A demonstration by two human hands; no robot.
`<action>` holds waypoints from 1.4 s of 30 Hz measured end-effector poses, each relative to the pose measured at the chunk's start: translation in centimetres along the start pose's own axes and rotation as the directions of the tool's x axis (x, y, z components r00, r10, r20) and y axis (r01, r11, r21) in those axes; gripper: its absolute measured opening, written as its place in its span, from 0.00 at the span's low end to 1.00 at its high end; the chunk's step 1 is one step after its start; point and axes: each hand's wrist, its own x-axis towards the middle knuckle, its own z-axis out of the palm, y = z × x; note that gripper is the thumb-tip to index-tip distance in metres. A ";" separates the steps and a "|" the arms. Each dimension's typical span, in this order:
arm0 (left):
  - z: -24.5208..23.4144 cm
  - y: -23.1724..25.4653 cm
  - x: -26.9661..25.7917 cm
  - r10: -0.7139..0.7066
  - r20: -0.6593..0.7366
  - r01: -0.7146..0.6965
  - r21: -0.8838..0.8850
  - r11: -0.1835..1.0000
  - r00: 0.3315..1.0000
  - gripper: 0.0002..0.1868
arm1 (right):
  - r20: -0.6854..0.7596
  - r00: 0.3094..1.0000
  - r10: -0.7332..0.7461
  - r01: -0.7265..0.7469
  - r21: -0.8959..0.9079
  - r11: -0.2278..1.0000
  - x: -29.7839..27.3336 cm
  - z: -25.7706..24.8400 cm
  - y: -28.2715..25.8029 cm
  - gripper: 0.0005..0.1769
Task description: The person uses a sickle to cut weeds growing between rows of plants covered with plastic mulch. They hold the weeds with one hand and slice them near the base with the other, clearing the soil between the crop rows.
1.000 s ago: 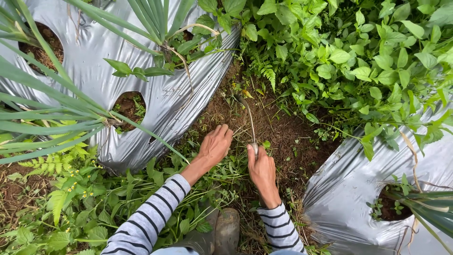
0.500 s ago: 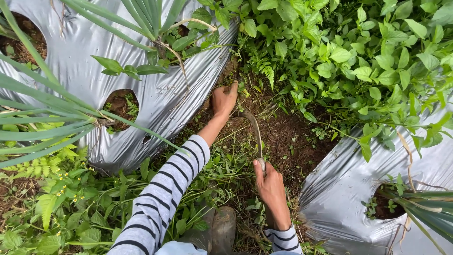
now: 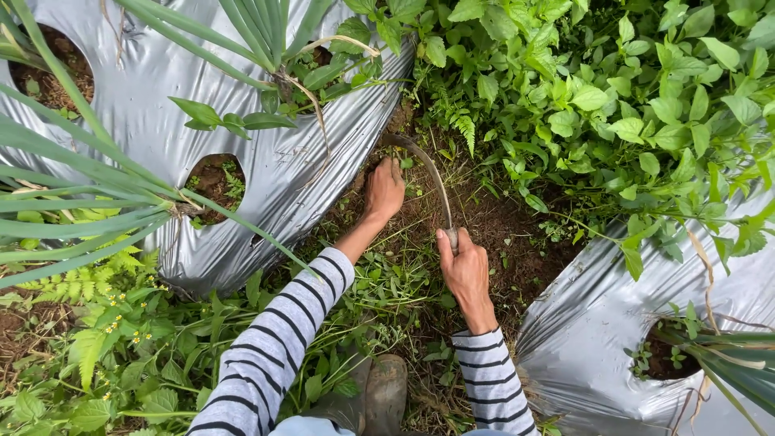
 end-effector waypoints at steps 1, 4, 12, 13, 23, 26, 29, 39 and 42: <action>-0.3 -0.1 -0.1 0.010 0.006 -0.010 0.015 1.000 1.000 0.20 | 0.011 1.000 0.002 -0.001 -0.057 0.998 -0.2 -0.1 -0.5 0.26; -0.6 -0.5 -2.7 0.035 0.085 -0.044 0.097 0.994 0.996 0.20 | 0.026 0.997 0.067 -0.065 -0.068 0.996 -1.6 0.5 1.9 0.28; -2.0 0.9 -5.3 0.012 0.243 -0.113 0.406 0.907 0.970 0.19 | -0.049 0.980 0.194 -0.187 0.123 0.975 -1.6 -0.8 -1.3 0.25; -1.9 1.1 -4.9 0.035 0.239 -0.136 0.421 0.897 0.970 0.20 | -0.021 0.979 0.204 -0.200 0.131 0.971 -1.1 -0.8 -2.3 0.26; -1.8 3.1 -8.4 0.082 0.403 -0.354 0.669 0.653 0.912 0.16 | -0.002 0.903 0.430 -0.425 0.145 0.893 -6.4 -0.8 -0.8 0.28; -1.5 5.7 -10.0 0.093 0.442 -0.443 0.818 0.365 0.892 0.19 | -0.027 0.882 0.470 -0.464 0.122 0.877 -6.6 -1.8 -1.1 0.26; 2.6 -2.0 -8.7 0.121 0.456 -0.471 0.868 0.159 0.882 0.19 | 0.000 0.863 0.505 -0.498 0.159 0.852 -9.7 -1.5 1.3 0.25; 5.1 4.0 -10.1 0.038 0.567 -0.559 0.820 -0.120 0.823 0.17 | -0.111 0.843 0.526 -0.453 0.381 0.806 -11.1 -4.8 1.4 0.21; 5.7 9.7 -9.9 0.069 0.712 -0.702 0.702 -0.123 0.699 0.22 | -0.078 0.805 0.588 -0.506 0.427 0.749 -13.6 -4.7 0.7 0.22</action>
